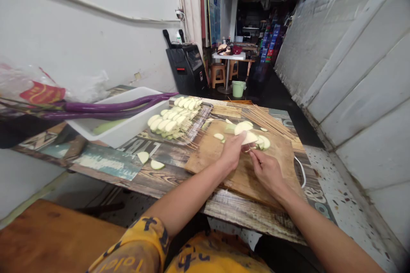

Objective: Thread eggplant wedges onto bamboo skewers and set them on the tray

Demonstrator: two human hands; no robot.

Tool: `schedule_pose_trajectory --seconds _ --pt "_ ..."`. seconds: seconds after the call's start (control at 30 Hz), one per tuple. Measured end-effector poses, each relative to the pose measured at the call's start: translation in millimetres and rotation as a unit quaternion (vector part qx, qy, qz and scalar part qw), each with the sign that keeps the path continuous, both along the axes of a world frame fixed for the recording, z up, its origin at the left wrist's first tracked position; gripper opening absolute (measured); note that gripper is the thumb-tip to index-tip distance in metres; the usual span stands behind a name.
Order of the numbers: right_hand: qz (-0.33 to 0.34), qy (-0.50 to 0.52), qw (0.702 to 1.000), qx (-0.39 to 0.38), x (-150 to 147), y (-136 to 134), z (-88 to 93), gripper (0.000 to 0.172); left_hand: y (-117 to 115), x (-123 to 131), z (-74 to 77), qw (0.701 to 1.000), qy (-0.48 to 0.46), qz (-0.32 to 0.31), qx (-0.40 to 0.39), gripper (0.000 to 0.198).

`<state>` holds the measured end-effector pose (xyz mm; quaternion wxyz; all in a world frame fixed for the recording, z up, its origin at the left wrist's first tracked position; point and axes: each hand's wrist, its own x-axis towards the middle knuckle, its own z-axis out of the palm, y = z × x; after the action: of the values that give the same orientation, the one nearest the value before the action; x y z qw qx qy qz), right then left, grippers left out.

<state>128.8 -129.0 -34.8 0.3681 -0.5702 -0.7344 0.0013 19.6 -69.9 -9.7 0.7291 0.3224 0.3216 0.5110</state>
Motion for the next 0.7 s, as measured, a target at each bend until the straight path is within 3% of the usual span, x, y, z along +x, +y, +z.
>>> schedule_pose_trajectory --seconds 0.17,0.37,0.5,0.6,0.7 --pt "-0.017 0.013 1.000 0.002 -0.1 -2.6 4.6 0.030 -4.3 5.5 -5.3 0.999 -0.048 0.004 -0.001 0.032" --pt "-0.034 0.055 0.998 -0.006 1.0 -1.4 15.9 0.034 -10.2 14.0 -11.8 0.999 -0.026 0.000 0.032 0.030" --pt "-0.024 0.066 0.997 -0.007 1.3 -1.2 16.2 0.035 -3.9 5.6 -1.7 0.997 -0.019 -0.007 0.079 0.036" --pt "0.021 0.051 0.998 -0.019 -0.4 -2.5 11.2 0.033 7.4 -7.2 7.7 0.997 -0.059 0.023 0.046 0.046" --pt "0.056 0.036 0.997 -0.032 -2.8 -3.2 5.4 0.031 17.8 -17.6 10.2 0.995 -0.084 0.058 0.022 0.041"
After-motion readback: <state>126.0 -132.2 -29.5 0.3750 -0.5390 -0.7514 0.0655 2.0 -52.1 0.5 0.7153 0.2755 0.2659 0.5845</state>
